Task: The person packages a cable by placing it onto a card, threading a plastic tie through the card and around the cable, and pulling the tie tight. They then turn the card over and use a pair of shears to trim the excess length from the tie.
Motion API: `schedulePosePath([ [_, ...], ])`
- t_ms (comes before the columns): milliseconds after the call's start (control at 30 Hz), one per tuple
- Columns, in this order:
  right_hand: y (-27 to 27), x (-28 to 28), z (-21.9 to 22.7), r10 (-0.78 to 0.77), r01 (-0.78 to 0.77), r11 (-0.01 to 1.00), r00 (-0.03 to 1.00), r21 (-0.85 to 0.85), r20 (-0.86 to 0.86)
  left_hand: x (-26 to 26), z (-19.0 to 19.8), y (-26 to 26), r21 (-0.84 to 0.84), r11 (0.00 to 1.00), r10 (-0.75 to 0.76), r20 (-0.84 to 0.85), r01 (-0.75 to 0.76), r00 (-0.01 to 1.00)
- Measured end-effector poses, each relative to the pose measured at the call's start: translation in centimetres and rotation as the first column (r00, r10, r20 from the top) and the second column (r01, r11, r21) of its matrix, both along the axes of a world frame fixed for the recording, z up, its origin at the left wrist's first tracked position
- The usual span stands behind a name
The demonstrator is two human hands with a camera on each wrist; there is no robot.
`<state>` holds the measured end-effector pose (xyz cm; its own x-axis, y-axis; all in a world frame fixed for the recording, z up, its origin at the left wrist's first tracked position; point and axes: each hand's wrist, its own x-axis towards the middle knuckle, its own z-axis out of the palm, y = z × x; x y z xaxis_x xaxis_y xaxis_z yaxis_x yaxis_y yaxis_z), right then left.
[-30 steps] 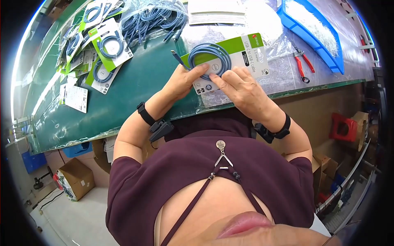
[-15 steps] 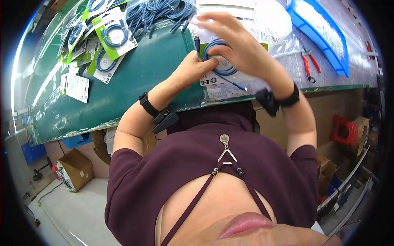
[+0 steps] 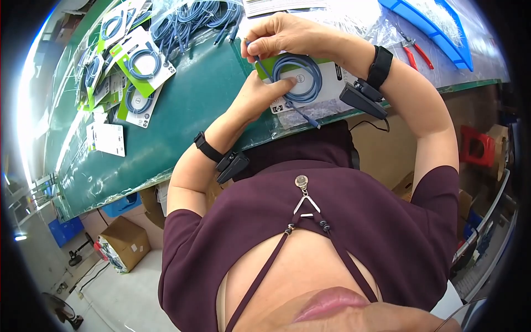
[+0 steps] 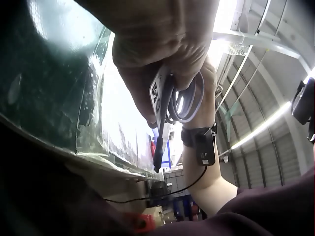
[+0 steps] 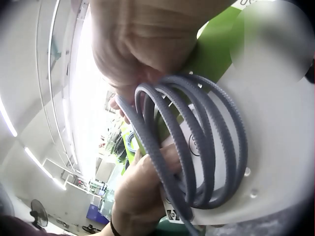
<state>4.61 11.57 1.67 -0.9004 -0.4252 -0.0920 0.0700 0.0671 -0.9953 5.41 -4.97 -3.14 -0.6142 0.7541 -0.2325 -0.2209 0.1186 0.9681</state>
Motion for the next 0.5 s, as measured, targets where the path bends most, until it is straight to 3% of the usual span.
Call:
schedulePosePath([
  [167, 0.8, 0.0, -0.2, -0.098, 0.097, 0.994, 0.994, 0.041, 0.039, -0.3, -1.5, 0.1, 0.115, 0.992, 0.051, 0.039, -0.055, 0.998],
  [200, 1.3, -0.1, 0.0, -0.215, 0.257, 0.954, 0.944, 0.154, -0.249, -0.5, -1.7, 0.0, 0.132, 0.988, 0.074, 0.04, -0.079, 0.996],
  [233, 1.8, -0.3, 0.1, -0.271, 0.43, 0.879, 0.806, 0.206, -0.527, -0.8, -1.7, -0.1, 0.132, 0.987, 0.088, 0.039, -0.092, 0.995],
  [267, 2.2, -0.4, 0.2, -0.263, 0.595, 0.78, 0.592, 0.193, -0.762, -1.3, -1.7, -0.1, 0.126, 0.983, 0.125, 0.084, -0.135, 0.989],
  [300, 2.2, 0.6, 0.9, -0.25, 0.581, 0.79, 0.594, 0.193, -0.764, -1.8, -1.6, -0.1, 0.121, 0.977, 0.163, 0.128, -0.178, 0.978],
  [367, 0.9, 4.3, 2.2, -0.062, 0.604, 0.737, 0.508, 0.304, -0.859, -2.3, -1.7, -0.4, 0.116, 0.965, 0.212, 0.178, -0.235, 0.961],
  [400, 0.1, 5.4, 2.0, -0.057, 0.599, 0.74, 0.508, 0.305, -0.86, -2.5, -1.8, -0.5, 0.147, 0.958, 0.215, 0.198, -0.246, 0.956],
  [500, -1.7, 8.0, -0.3, 0.2, 0.699, 0.442, 0.535, 0.562, -0.821, -2.7, -1.8, -0.6, 0.211, 0.942, 0.208, 0.237, -0.259, 0.949],
])
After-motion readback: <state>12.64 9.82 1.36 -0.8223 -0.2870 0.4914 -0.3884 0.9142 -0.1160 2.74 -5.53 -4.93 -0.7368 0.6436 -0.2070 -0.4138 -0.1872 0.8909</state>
